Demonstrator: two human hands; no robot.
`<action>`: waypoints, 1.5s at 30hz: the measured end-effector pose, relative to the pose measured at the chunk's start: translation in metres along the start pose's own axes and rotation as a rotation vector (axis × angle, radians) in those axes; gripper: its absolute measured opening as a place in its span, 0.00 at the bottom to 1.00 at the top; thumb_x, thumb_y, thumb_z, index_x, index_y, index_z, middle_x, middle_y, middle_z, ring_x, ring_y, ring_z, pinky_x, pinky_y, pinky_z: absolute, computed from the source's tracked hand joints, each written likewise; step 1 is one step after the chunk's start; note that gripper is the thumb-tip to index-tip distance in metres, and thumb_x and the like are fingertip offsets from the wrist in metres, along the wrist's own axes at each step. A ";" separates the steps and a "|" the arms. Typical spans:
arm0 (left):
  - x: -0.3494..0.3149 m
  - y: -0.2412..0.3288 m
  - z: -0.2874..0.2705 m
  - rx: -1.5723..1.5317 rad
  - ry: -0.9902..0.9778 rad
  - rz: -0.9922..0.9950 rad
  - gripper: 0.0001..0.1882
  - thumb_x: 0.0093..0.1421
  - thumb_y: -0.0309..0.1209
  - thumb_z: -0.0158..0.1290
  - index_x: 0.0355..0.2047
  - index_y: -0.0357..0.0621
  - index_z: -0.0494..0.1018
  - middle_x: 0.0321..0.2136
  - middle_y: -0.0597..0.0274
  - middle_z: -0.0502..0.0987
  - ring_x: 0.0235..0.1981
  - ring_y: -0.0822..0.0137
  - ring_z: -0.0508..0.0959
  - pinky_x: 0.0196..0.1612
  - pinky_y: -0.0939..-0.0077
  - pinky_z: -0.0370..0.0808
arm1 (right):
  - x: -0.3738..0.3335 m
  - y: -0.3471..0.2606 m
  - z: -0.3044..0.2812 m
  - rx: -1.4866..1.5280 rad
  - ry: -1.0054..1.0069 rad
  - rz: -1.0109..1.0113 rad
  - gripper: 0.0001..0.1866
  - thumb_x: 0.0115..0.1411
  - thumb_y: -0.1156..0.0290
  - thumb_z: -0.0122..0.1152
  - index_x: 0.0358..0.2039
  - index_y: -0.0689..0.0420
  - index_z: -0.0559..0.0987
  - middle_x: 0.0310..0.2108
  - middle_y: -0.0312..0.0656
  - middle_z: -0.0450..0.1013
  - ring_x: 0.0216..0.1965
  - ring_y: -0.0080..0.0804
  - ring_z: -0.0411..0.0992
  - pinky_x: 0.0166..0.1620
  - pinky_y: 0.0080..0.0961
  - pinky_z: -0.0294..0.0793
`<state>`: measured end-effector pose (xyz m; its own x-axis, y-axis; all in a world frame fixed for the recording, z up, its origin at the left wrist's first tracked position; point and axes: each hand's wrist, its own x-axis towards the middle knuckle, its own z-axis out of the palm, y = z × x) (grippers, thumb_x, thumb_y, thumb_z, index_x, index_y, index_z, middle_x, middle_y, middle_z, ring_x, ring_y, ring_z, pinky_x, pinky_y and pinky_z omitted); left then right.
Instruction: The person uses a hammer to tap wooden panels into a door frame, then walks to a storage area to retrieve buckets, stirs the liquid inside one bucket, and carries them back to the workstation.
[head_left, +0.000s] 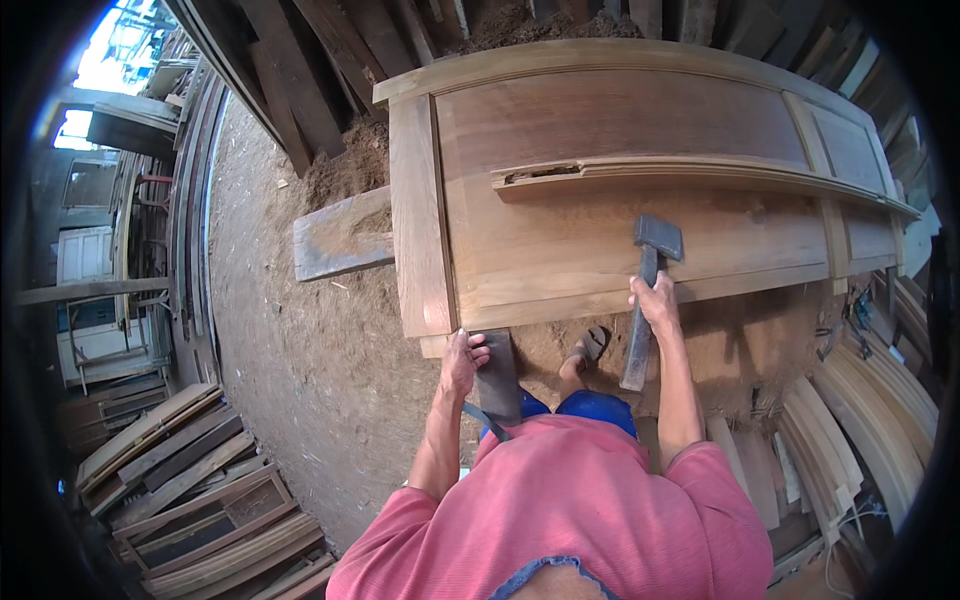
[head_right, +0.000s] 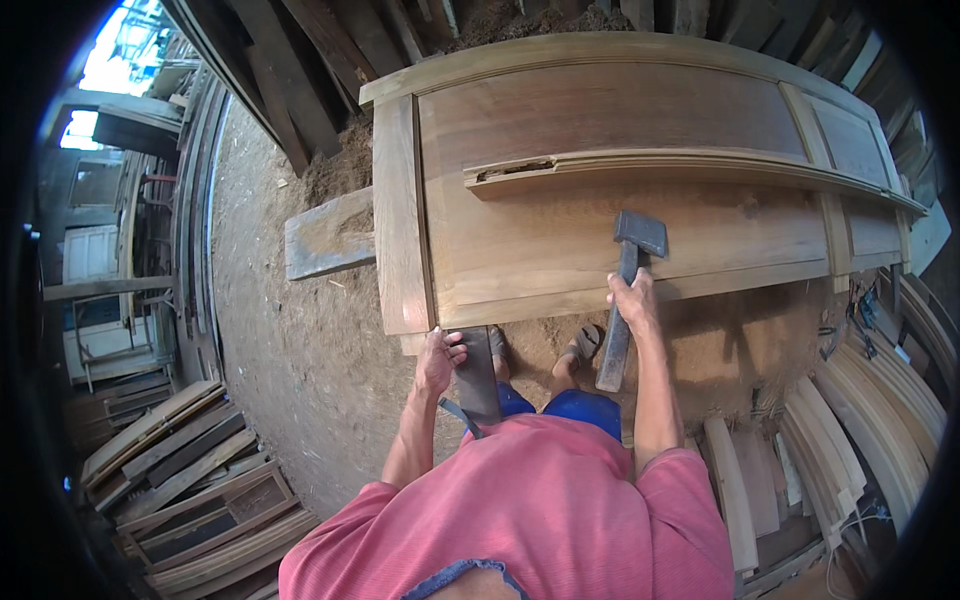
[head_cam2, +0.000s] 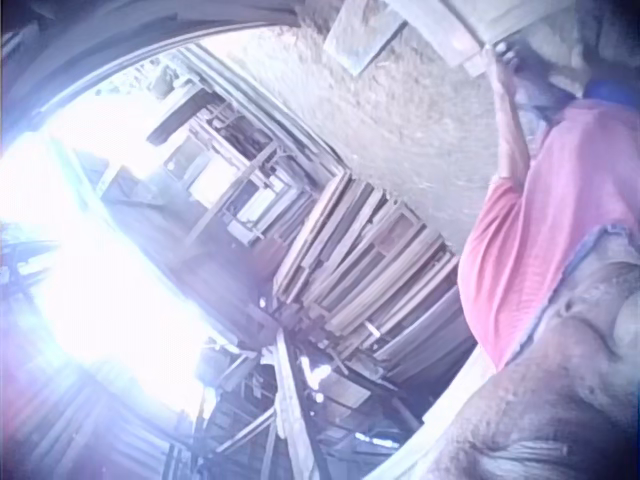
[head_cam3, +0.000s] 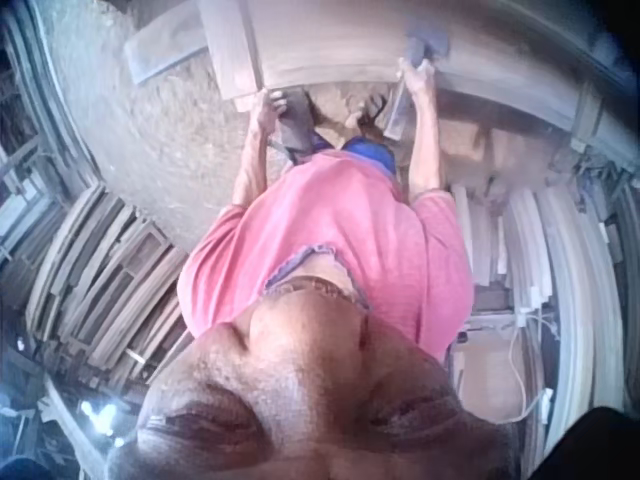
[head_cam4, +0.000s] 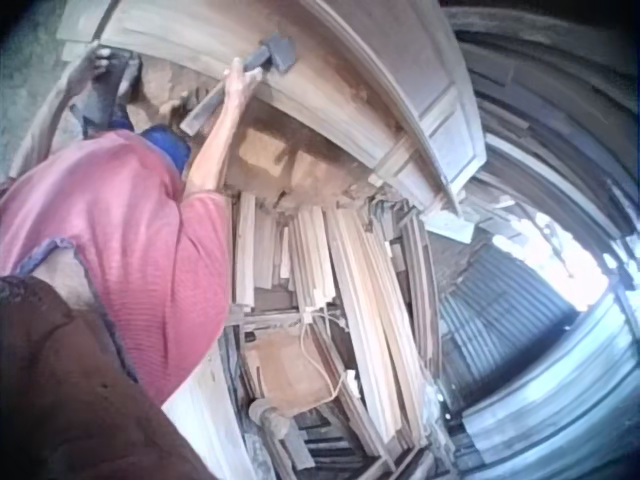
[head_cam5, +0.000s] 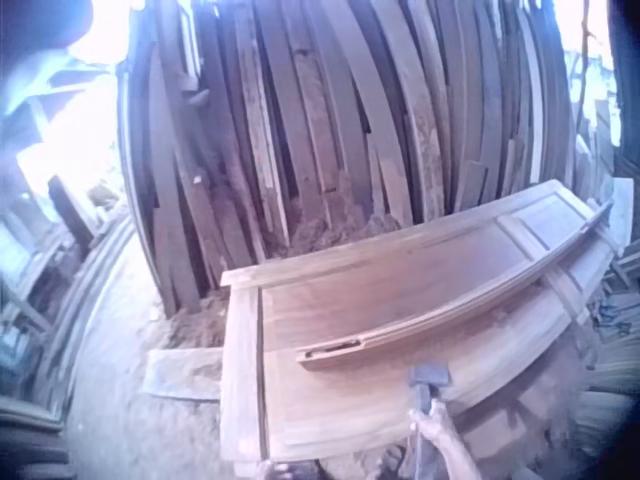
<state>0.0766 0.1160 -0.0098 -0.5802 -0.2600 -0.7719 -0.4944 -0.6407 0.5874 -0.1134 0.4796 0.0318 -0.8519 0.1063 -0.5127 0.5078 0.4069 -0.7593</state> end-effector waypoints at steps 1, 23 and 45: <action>0.002 0.001 0.001 -0.016 -0.020 -0.016 0.18 0.70 0.44 0.42 0.52 0.47 0.62 0.38 0.60 0.76 0.30 0.69 0.77 0.34 0.72 0.77 | 0.004 -0.001 -0.002 -0.058 -0.005 0.026 0.20 0.55 0.61 0.62 0.37 0.65 0.70 0.22 0.45 0.75 0.24 0.33 0.76 0.29 0.31 0.74; 0.005 -0.008 0.037 0.370 0.163 0.211 0.20 0.65 0.40 0.51 0.45 0.40 0.58 0.30 0.58 0.73 0.21 0.72 0.73 0.20 0.82 0.71 | 0.037 0.031 -0.005 -0.214 -0.087 -0.055 0.20 0.52 0.55 0.64 0.29 0.62 0.77 0.19 0.45 0.77 0.26 0.37 0.79 0.34 0.34 0.77; 0.012 -0.010 0.059 0.468 0.332 0.243 0.19 0.61 0.34 0.53 0.43 0.34 0.59 0.27 0.58 0.71 0.15 0.71 0.70 0.14 0.82 0.65 | 0.043 0.053 -0.033 0.016 -0.242 -0.115 0.20 0.51 0.60 0.64 0.35 0.64 0.74 0.22 0.43 0.77 0.23 0.31 0.77 0.28 0.30 0.76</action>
<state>0.0363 0.1614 -0.0108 -0.5166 -0.6174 -0.5932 -0.6489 -0.1698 0.7417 -0.1273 0.5352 -0.0170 -0.8497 -0.1609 -0.5022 0.4131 0.3888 -0.8235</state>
